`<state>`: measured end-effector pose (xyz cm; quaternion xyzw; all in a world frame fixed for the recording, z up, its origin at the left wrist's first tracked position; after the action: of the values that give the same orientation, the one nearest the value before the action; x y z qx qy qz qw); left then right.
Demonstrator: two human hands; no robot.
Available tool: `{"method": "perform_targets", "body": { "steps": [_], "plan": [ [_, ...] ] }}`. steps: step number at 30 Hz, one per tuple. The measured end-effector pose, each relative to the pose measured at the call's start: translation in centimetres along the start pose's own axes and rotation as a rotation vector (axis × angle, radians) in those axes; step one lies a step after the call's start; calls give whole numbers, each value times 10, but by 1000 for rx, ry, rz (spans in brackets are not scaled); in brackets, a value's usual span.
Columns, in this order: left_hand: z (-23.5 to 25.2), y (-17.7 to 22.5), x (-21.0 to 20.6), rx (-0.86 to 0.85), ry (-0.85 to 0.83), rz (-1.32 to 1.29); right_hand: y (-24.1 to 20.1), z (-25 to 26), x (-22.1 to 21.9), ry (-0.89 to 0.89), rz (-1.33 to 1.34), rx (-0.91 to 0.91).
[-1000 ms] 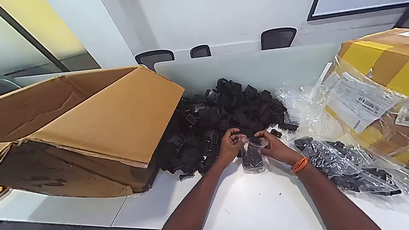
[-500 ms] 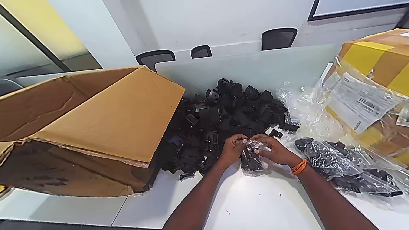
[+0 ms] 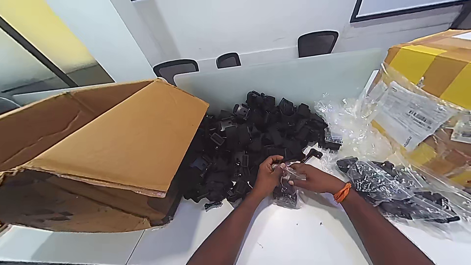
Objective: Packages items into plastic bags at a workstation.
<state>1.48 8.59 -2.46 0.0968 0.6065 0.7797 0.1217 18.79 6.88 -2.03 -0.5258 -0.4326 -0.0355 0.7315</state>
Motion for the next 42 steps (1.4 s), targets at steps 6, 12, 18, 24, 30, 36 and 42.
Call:
{"method": "perform_targets", "body": {
  "steps": [6, 12, 18, 24, 30, 36, 42],
  "plan": [
    [1, -6, 0, 177, -65, 13, 1, 4, 15, 282, 133, -54],
    [0, -2, 0, 190, -103, 15, 7, 3, 19, 371, 424, -79],
    [1, 5, 6, 148, 16, -25, 5, 2, 16, 322, 630, -169],
    [2, 11, 10, 32, 86, -143, 3, 2, 20, 464, 651, -20],
    [4, 10, 12, 16, 84, -194, 2, 3, 23, 524, 657, 21],
    [6, 7, 18, 14, 105, -167, 5, 2, 28, 534, 617, 38],
    [5, 7, 14, -61, 56, -63, 0, -1, 27, 444, 298, 301]
  ]
}}
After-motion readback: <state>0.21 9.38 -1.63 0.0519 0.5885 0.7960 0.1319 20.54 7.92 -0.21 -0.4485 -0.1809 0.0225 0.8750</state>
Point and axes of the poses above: each hand's wrist, its own z-axis towards the middle knuckle, its own x-axis out of the back of the hand, y = z × x, the point moved 5 cm from there along z, towards the middle knuckle, and after that the axes turned 2 degrees about z, right-handed, at the moved point
